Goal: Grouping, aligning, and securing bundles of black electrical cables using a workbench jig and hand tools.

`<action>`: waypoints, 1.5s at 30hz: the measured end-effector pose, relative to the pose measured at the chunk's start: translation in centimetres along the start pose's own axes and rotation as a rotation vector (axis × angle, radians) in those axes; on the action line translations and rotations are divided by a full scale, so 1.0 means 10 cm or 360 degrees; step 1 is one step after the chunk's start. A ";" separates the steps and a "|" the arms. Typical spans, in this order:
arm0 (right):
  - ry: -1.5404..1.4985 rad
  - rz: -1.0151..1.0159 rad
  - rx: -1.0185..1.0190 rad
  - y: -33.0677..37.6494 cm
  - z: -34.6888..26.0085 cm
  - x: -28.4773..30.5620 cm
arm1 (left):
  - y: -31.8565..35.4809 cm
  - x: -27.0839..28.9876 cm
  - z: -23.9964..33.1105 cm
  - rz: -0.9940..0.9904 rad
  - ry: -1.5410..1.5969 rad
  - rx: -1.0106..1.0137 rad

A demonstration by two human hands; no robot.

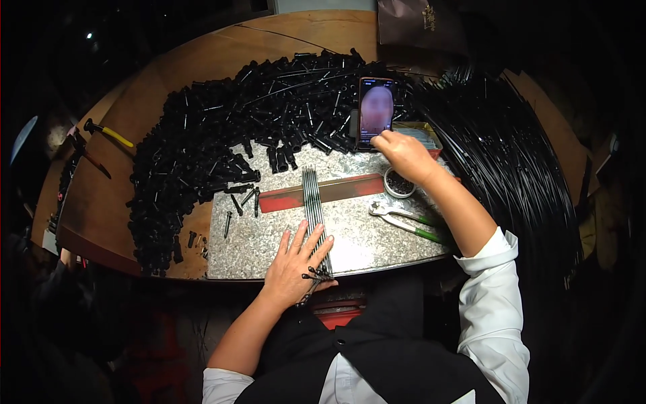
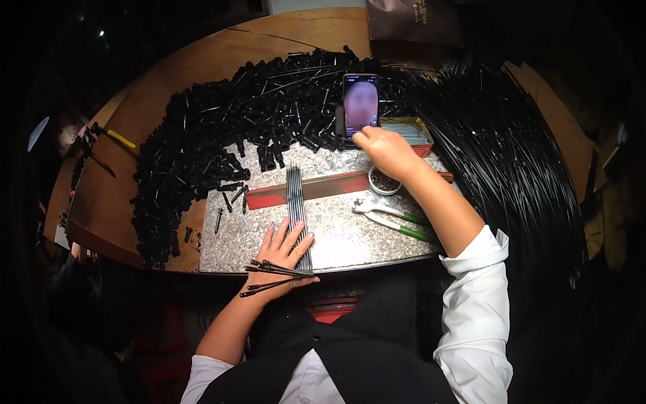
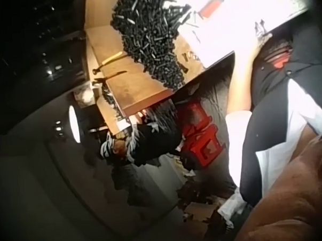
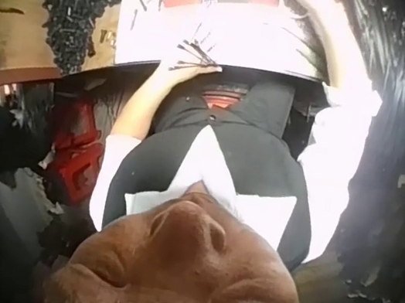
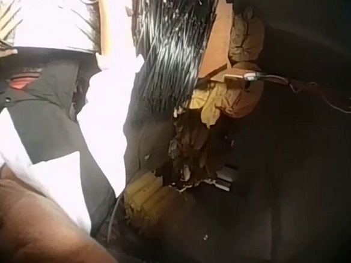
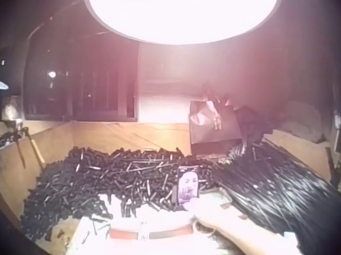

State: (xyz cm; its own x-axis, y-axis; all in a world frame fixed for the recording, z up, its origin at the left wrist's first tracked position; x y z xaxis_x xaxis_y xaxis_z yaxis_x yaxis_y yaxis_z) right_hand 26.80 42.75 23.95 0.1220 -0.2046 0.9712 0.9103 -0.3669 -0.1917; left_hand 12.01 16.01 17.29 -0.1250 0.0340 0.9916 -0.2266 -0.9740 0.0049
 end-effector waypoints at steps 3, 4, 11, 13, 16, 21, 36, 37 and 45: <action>-0.0072 0.0094 0.0204 -0.09 -0.28 -0.05 | 0.01 -0.01 0.00 0.0037 -0.0022 -0.0057; -0.0080 0.0071 0.0247 -0.12 -0.35 -0.07 | 0.01 0.00 -0.01 0.0032 -0.0027 -0.0060; -0.0028 -0.0102 0.0359 -0.29 -0.63 -0.29 | 0.02 0.03 0.03 0.0190 -0.0046 -0.0144; -0.0042 -0.0093 0.0364 -0.31 -0.64 -0.33 | 0.01 0.01 0.02 0.0215 -0.0088 -0.0150; -0.0047 -0.0099 0.0356 -0.32 -0.65 -0.35 | 0.00 -0.03 0.00 0.0243 -0.0128 -0.0158; -0.0050 -0.0113 0.0277 -0.33 -0.65 -0.34 | 0.00 -0.02 -0.01 0.0241 -0.0113 -0.0170; -0.0157 -0.0037 0.0309 -0.39 -0.61 -0.39 | -0.01 0.03 0.01 0.0182 0.0006 -0.0136; -0.0223 -0.0005 0.0280 -0.39 -0.59 -0.37 | -0.01 0.02 0.00 0.0170 0.0032 -0.0140; -0.0374 -0.0097 0.0310 -0.39 -0.55 -0.38 | -0.01 0.02 -0.01 0.0144 -0.0031 -0.0112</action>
Point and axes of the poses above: each hand's wrist, its own y-axis away from the middle knuckle, its own x-axis out of the back of the hand, z = x × y, the point moved 3 cm from there along -y, towards the middle knuckle, and after that the axes turned 14 degrees about -z, right-handed, at the moved point
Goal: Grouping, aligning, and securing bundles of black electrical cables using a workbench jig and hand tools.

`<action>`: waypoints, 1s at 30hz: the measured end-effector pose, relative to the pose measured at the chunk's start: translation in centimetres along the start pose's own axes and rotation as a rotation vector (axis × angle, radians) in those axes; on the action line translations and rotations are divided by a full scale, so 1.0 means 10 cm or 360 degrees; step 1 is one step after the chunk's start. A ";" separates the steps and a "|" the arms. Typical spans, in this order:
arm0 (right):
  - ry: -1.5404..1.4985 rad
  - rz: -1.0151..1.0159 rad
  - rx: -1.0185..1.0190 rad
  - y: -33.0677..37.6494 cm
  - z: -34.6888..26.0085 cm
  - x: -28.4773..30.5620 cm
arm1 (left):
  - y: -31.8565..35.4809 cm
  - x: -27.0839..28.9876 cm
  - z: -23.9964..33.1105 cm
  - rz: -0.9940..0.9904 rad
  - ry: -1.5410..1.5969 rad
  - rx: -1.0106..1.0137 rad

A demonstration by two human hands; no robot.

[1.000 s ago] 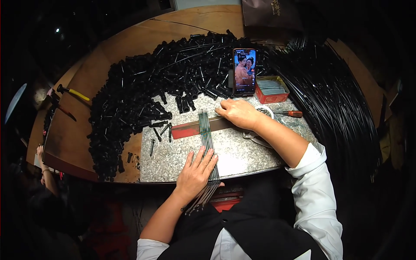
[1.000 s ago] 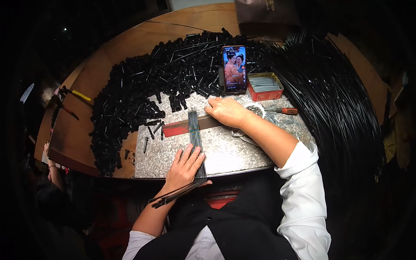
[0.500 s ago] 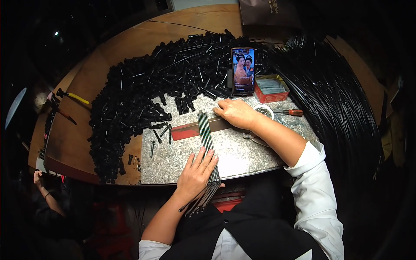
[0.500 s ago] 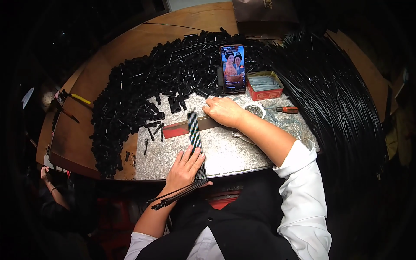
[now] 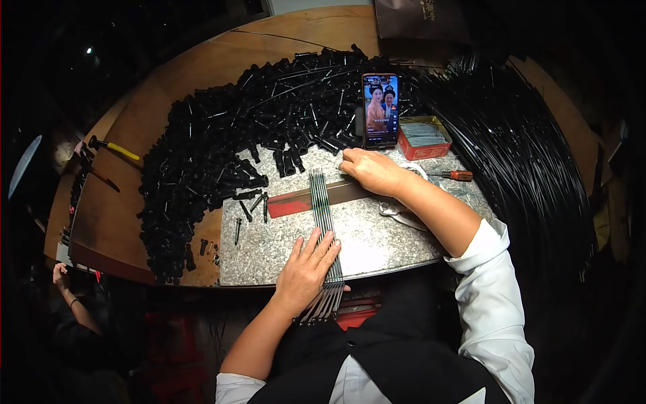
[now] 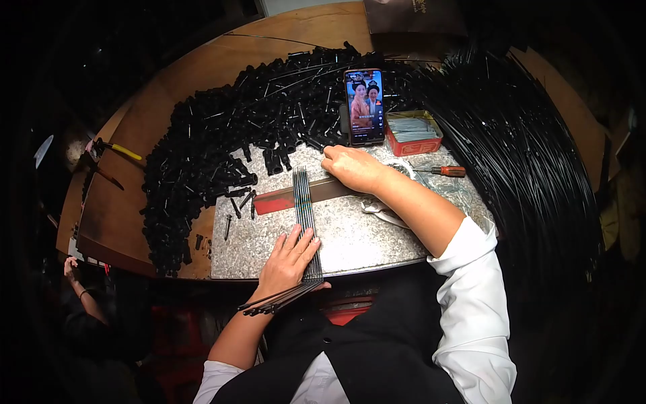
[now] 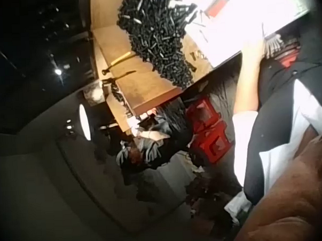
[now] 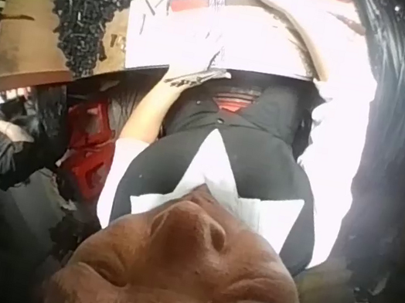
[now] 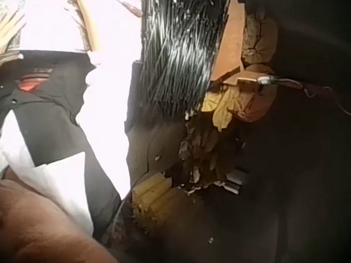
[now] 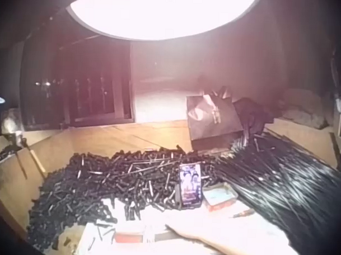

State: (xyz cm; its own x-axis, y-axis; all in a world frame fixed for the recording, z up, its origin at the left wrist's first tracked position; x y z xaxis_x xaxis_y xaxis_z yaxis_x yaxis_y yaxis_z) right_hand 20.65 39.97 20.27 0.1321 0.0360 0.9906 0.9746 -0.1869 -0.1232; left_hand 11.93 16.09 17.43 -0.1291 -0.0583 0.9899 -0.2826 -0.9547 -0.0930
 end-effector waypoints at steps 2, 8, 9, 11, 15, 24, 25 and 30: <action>0.0005 0.0022 0.0007 -0.01 0.01 0.00 | 0.00 0.00 0.00 -0.0002 0.0009 0.0007; 0.0041 0.0066 0.0044 -0.05 -0.02 0.02 | 0.00 0.02 0.00 -0.0031 0.0042 0.0011; 0.0050 0.0076 0.0067 -0.06 -0.04 0.02 | 0.00 0.02 0.00 -0.0032 0.0043 0.0014; 0.0031 0.0088 0.0089 -0.09 -0.06 0.01 | 0.01 0.01 -0.01 -0.0029 0.0056 0.0025; -0.0006 0.0089 0.0100 -0.15 -0.09 -0.03 | 0.00 0.00 0.00 -0.0021 0.0045 0.0020; -0.0034 0.0359 -0.0129 -0.06 -0.10 0.05 | 0.00 0.00 0.02 -0.0017 0.0028 0.0027; 0.0024 0.0392 -0.0187 0.02 -0.04 0.12 | 0.00 -0.02 0.01 -0.0024 0.0012 0.0026; 0.0351 0.0129 -0.0752 0.48 0.61 0.52 | 0.03 0.02 0.00 -0.0047 -0.0054 0.0036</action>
Point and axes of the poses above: each hand's wrist, its own y-axis away from the middle knuckle, its own x-axis out of the back of the hand, z = x × y, the point moved 3 cm from there along -y, towards the middle knuckle, and after that the axes turned 14 degrees about -z, right-handed, at the moved point
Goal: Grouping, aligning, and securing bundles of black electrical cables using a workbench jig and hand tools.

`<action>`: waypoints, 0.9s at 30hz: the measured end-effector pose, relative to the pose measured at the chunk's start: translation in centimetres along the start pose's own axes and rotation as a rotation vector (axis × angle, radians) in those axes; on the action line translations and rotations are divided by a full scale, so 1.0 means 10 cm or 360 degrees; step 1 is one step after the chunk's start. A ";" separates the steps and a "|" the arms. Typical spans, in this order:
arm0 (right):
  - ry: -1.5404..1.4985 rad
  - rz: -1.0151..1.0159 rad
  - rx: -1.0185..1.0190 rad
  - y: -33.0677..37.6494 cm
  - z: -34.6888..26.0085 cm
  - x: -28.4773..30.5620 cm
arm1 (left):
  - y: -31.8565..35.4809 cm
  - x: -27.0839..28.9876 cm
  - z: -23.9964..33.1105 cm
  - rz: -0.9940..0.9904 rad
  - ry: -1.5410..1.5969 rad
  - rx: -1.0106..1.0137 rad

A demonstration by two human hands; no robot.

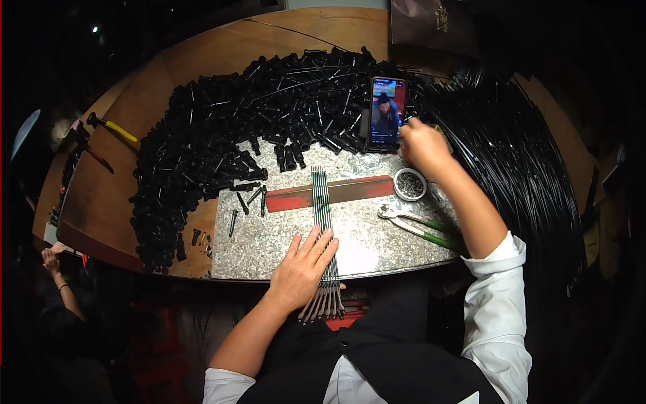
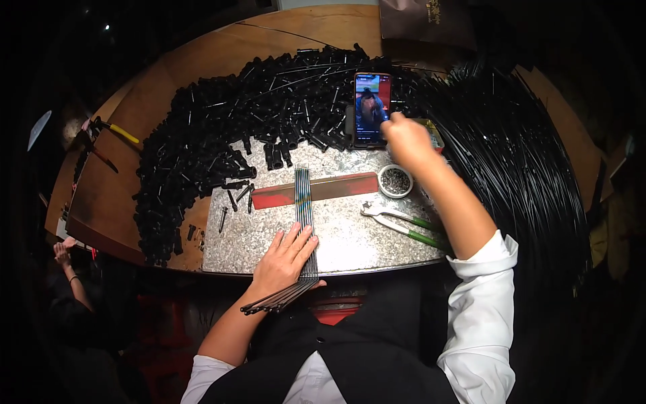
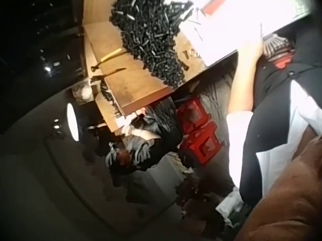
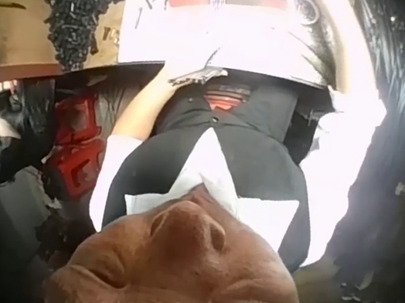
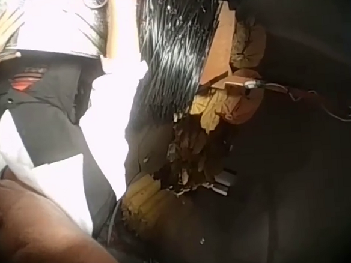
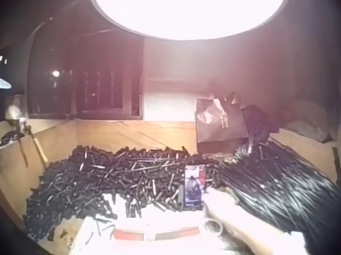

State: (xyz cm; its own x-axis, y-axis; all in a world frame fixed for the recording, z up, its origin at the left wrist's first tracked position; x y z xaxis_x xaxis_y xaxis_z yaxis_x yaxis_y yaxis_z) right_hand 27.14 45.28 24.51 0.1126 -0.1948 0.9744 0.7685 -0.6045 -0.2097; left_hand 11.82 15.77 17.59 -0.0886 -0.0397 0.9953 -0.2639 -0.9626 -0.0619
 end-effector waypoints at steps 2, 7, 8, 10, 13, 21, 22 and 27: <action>0.0152 -0.0124 -0.0192 -0.01 0.34 0.00 | -0.02 0.01 0.00 -0.0011 0.0030 -0.0007; 0.0346 -0.0439 -0.0338 -0.06 0.81 -0.34 | -0.03 -0.02 0.00 -0.0003 0.0046 -0.0012; 0.0342 -0.0581 -0.0409 -0.08 0.81 -0.36 | -0.03 -0.03 0.01 -0.0006 0.0045 -0.0004; 0.0384 -0.0530 -0.0365 -0.10 0.80 -0.38 | -0.03 -0.02 0.02 -0.0011 0.0035 0.0001; 0.0463 -0.0489 -0.0287 -0.06 0.79 -0.36 | -0.02 -0.04 0.02 -0.0001 0.0018 0.0004; 0.0347 -0.0218 0.0031 0.12 0.71 -0.19 | -0.03 -0.03 0.02 -0.0015 -0.0010 0.0014; 0.0350 -0.0218 0.0029 0.13 0.72 -0.19 | -0.04 -0.03 0.02 -0.0013 -0.0009 0.0011; 0.0004 0.0008 0.0082 0.14 0.44 -0.05 | -0.02 -0.03 0.01 0.0005 0.0004 0.0011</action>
Point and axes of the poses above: each hand's wrist, its own y-axis away from the middle knuckle, its own x-axis out of the back of the hand, z = x × y, the point moved 3 cm from there along -y, towards the middle knuckle, and after that the axes turned 14 degrees about -z, right-handed, at the moved point
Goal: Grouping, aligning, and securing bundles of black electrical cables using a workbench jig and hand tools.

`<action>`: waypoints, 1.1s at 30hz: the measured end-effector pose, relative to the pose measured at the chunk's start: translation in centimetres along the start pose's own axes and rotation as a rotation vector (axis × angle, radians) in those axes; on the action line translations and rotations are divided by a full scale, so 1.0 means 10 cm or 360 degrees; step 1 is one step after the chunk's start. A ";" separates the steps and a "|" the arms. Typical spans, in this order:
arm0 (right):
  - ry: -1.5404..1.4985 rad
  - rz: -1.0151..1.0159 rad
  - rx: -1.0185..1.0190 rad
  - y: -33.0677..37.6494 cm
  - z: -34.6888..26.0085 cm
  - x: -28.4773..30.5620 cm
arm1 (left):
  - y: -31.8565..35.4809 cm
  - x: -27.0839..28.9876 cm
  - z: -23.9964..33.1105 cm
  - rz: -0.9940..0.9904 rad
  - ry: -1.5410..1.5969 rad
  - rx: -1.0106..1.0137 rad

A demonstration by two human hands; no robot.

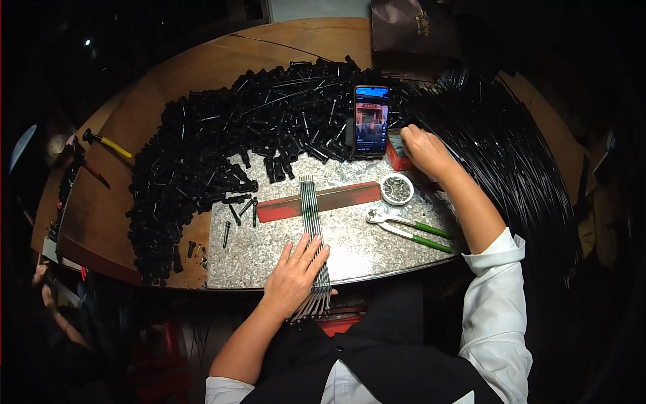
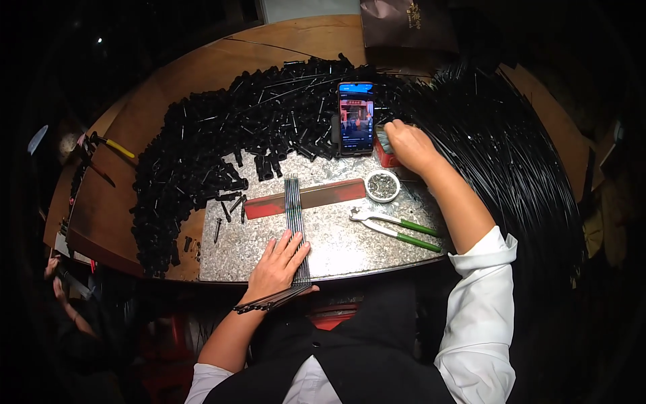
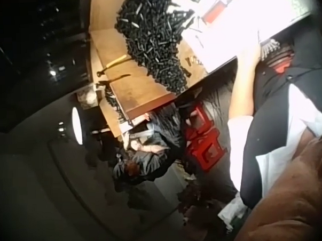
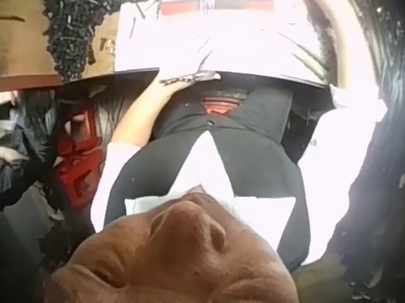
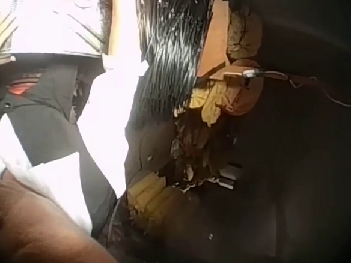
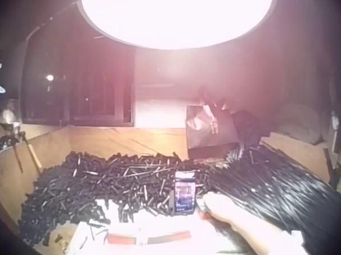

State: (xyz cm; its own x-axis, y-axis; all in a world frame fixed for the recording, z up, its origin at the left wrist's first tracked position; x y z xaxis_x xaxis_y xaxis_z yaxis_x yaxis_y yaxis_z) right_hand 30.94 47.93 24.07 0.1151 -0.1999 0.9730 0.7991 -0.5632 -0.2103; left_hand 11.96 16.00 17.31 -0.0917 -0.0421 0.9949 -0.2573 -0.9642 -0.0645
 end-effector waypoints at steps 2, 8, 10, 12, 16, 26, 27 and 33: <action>-0.0186 0.0061 0.0135 -0.04 -0.28 0.06 | 0.00 0.00 0.00 0.0004 0.0000 -0.0003; -0.0192 -0.0067 0.0522 -0.23 -1.09 -0.11 | 0.01 -0.06 -0.02 0.0062 0.0033 -0.0033; -0.0215 -0.0069 0.0544 -0.25 -1.22 -0.20 | -0.01 -0.06 -0.01 0.0069 0.0054 -0.0048; -0.0213 0.0014 0.0566 -0.27 -1.31 -0.28 | 0.00 -0.08 -0.02 0.0066 0.0041 -0.0050; -0.0209 0.0005 0.0581 -0.29 -1.35 -0.37 | 0.00 -0.04 -0.01 0.0053 -0.0005 -0.0027; -0.0180 0.0015 0.0528 -0.30 -1.33 -0.38 | -0.01 -0.02 0.00 0.0032 0.0025 -0.0028; -0.0185 0.0024 0.0540 -0.30 -1.33 -0.38 | -0.01 -0.02 0.00 0.0031 0.0024 -0.0031; -0.0138 -0.0155 0.0486 -0.33 -1.33 -0.39 | 0.00 -0.02 -0.01 0.0024 0.0007 -0.0026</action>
State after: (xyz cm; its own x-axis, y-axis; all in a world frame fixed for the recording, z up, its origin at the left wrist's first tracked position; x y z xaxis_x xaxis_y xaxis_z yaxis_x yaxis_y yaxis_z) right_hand 20.03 39.91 19.67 0.0689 -0.0806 0.9944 0.9473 -0.3073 -0.0906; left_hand 11.92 16.08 17.07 -0.0997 -0.0555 0.9935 -0.2718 -0.9589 -0.0809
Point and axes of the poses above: each hand's wrist, its own y-axis away from the middle knuckle, its own x-axis out of the back of the hand, z = x × y, the point moved 3 cm from there along -y, towards the middle knuckle, and after that the axes turned 14 degrees about -z, right-handed, at the moved point
